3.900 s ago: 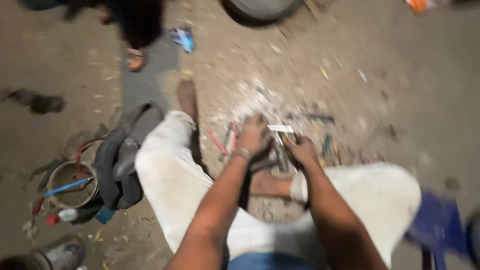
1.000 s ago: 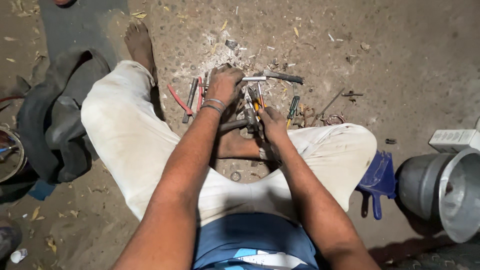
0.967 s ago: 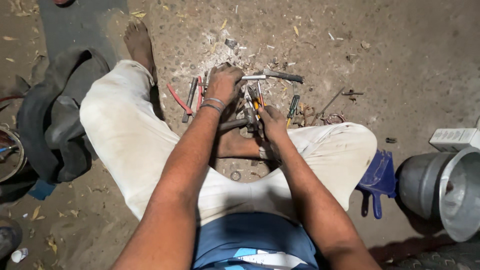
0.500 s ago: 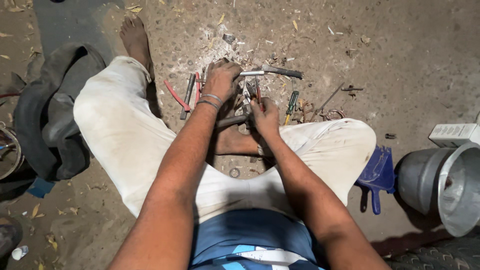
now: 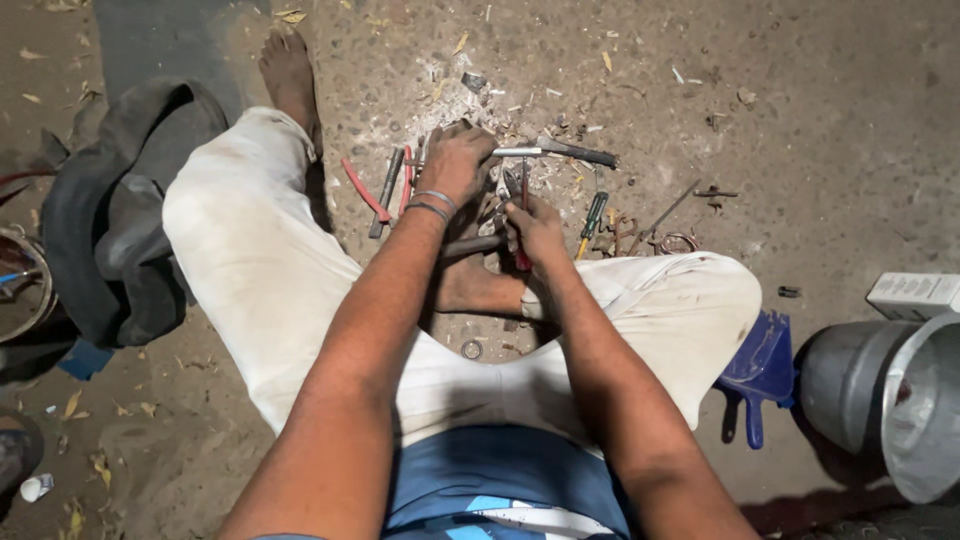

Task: The person sits on the ground of a repair yard and works on a small engine clutch/hub assembly, using pliers and a screwdriver to manipulate and remove parts from the assembly, at one point lifting the housing to reposition it while continuing to work on the components.

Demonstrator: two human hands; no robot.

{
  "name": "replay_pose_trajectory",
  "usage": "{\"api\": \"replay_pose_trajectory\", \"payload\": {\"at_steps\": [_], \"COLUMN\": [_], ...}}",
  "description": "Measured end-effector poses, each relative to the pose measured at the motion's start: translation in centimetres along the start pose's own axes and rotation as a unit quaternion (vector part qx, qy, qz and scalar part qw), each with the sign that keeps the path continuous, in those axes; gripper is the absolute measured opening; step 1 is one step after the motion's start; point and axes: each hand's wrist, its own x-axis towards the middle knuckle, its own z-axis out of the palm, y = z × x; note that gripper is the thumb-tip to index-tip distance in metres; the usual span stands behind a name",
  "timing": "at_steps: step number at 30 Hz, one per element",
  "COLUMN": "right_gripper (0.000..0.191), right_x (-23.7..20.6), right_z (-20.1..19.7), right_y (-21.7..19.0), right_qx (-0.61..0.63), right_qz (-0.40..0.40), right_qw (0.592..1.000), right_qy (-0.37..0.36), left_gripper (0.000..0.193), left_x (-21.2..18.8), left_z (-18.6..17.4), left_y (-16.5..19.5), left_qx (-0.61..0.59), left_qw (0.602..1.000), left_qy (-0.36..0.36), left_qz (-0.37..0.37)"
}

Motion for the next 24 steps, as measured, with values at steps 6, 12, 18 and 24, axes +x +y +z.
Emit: {"api": "replay_pose_trajectory", "payload": {"at_steps": [6, 12, 18, 24], "right_gripper": [0.017, 0.016, 0.014, 0.023], "right_x": [0.9, 1.2, 1.9, 4.0], "right_z": [0.1, 0.3, 1.5, 0.2], "right_y": [-0.3, -0.4, -0.7, -2.7], "right_qx": [-0.172, 0.058, 0.1, 0.277], "right_qz": [-0.239, 0.029, -0.029, 0.041], "right_qw": [0.955, 0.998, 0.994, 0.96], "right_qy": [0.031, 0.001, 0.011, 0.023], "left_gripper": [0.016, 0.022, 0.029, 0.037], "left_x": [-0.2, -0.2, -0.3, -0.3], "left_z": [0.1, 0.3, 0.4, -0.2], "left_y": [-0.1, -0.1, -0.3, 0.2], "left_qx": [-0.005, 0.017, 0.035, 0.034], "left_qw": [1.0, 1.0, 0.998, 0.998], "left_qy": [0.009, -0.01, -0.048, -0.05], "left_qz": [-0.005, -0.005, -0.008, 0.001]}}
